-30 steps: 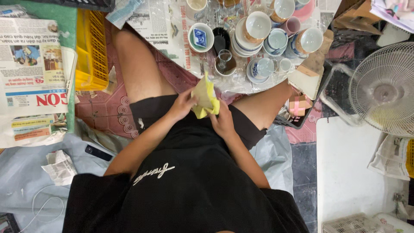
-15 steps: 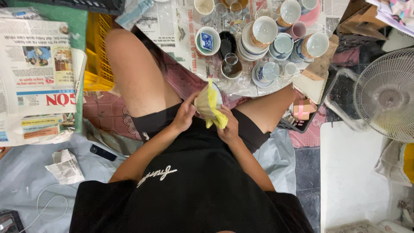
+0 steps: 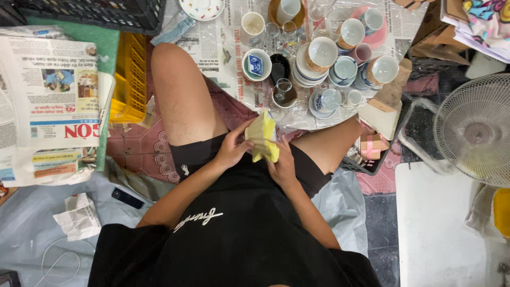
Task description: The person sits on the floor and wipes various ceramic dishes, including bowls and cups, using a yellow cloth. They handle each item individually, wiping the interior and exterior surfaces before placing them back on the table.
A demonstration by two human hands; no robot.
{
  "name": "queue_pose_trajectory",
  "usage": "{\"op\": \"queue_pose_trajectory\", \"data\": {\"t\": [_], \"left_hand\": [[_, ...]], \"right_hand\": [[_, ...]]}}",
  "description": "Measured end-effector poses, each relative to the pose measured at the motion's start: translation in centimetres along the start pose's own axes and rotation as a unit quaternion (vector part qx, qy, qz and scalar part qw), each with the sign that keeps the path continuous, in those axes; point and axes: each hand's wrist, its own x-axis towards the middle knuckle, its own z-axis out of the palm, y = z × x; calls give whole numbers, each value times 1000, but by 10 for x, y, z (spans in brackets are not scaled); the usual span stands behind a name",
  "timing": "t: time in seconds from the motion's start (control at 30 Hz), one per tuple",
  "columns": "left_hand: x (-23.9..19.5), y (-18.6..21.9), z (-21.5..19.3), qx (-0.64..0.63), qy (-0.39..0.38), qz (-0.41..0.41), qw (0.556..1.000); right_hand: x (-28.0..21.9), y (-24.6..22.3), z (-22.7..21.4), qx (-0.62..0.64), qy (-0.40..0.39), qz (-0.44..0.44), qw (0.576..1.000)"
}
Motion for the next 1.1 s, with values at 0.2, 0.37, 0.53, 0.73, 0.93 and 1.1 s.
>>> {"op": "queue_pose_trajectory", "data": {"t": [0.2, 0.37, 0.53, 0.73, 0.93, 1.1], "left_hand": [[0, 37, 10, 206, 29, 101, 973], [5, 49, 17, 309, 24, 224, 924], [5, 22, 10, 6, -43, 54, 998], [3, -54, -19, -17, -30, -10, 999], [2, -55, -20, -27, 11, -33, 999], [4, -20, -3, -8, -1, 51, 999]], "right_hand": [[0, 4, 4, 28, 20, 16, 999], [-10, 5, 10, 68, 51, 75, 994], [-24, 17, 17, 72, 99, 67, 990], [-18, 26, 17, 20, 68, -59, 996], [-11, 27, 18, 78, 47, 18, 996], [-9, 24, 14, 47, 68, -10, 997]]}}
